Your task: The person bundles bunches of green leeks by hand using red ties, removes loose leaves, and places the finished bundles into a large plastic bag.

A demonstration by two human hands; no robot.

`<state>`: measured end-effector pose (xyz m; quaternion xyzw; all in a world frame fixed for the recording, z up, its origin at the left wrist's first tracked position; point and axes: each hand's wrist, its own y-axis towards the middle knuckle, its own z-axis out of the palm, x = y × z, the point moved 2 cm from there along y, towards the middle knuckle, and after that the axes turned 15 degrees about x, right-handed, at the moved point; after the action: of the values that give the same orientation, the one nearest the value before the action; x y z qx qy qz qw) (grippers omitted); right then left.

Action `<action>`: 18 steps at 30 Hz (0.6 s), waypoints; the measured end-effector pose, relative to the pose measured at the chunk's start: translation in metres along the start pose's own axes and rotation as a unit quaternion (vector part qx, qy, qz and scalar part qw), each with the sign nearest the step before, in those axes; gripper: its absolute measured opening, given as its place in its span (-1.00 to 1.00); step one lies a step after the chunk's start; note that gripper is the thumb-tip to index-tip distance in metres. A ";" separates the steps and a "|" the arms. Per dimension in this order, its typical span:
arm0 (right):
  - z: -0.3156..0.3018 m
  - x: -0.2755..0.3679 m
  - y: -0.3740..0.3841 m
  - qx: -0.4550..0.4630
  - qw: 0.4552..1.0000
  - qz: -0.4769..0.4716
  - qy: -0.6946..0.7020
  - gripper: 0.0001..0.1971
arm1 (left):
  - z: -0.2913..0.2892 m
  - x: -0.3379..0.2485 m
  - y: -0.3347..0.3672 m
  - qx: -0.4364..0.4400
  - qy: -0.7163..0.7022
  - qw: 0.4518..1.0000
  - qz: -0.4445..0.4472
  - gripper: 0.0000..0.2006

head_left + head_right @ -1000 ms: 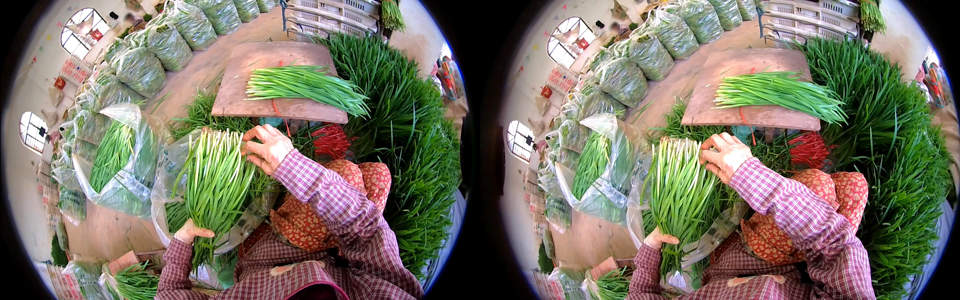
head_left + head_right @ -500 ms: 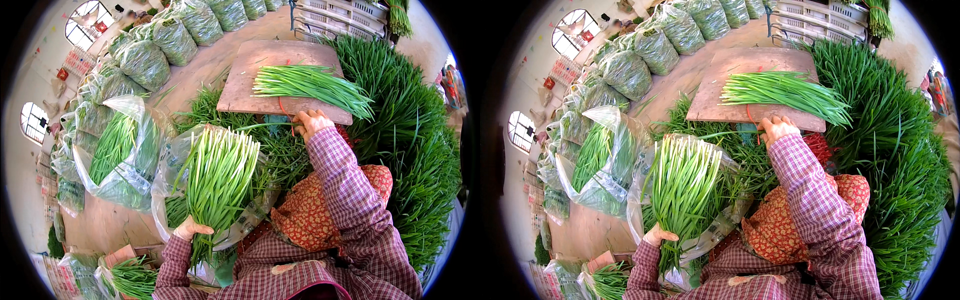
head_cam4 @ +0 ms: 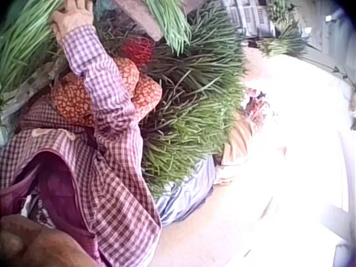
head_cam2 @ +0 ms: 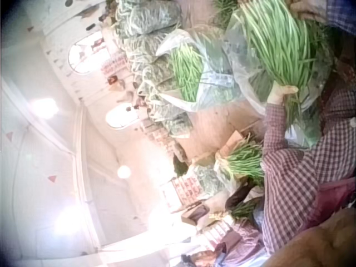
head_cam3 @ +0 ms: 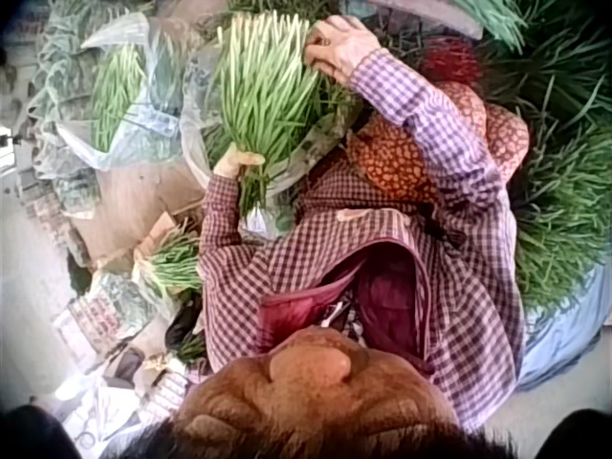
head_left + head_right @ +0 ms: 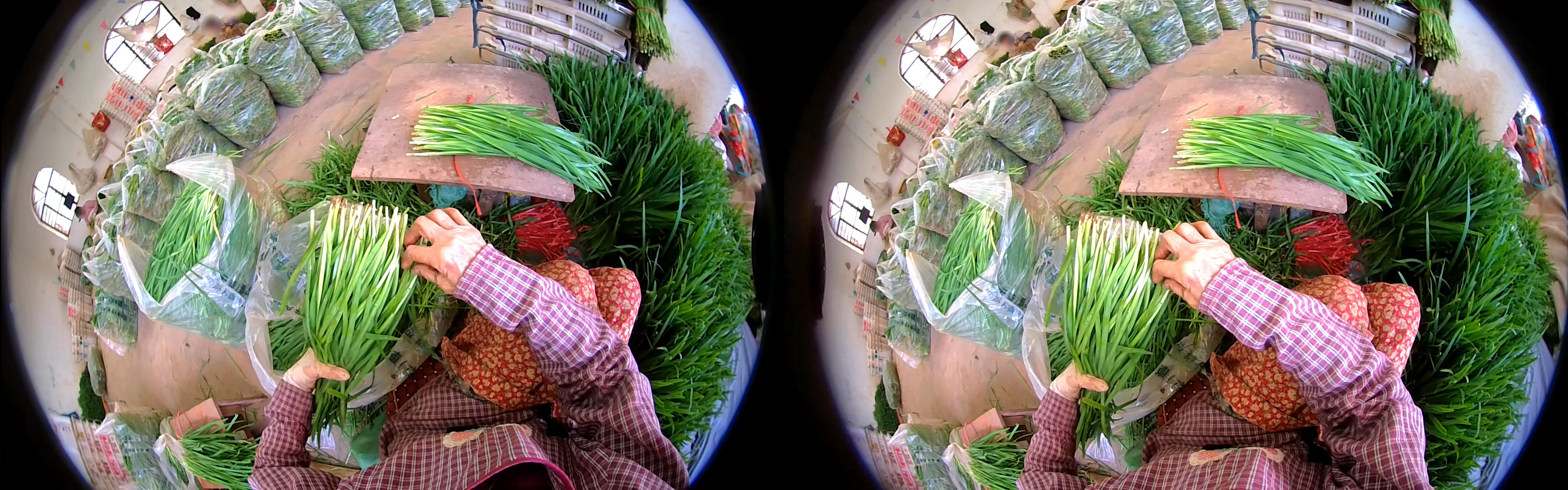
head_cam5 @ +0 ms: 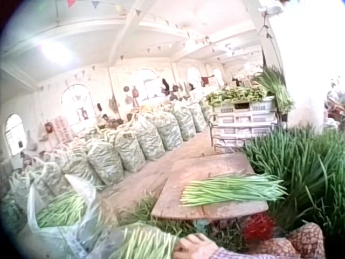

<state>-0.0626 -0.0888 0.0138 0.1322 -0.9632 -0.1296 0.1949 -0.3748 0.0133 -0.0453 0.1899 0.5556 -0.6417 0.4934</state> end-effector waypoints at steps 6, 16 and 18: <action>0.003 -0.007 0.000 -0.007 1.000 0.028 -0.005 -0.89 | 0.006 -0.004 0.001 -0.010 -0.001 1.000 0.013 -0.21; -0.016 -0.075 -0.027 -0.019 0.923 0.383 0.039 -0.87 | -0.001 0.005 0.003 0.024 0.006 0.999 0.027 -0.08; -0.026 -0.067 -0.030 -0.001 0.944 0.327 -0.031 -0.82 | -0.001 0.006 0.004 0.024 0.011 0.999 0.029 -0.10</action>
<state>0.0138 -0.1019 0.0048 -0.1947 -0.9587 -0.0636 0.1972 -0.3742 0.0119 -0.0524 0.2247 0.5394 -0.6381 0.5014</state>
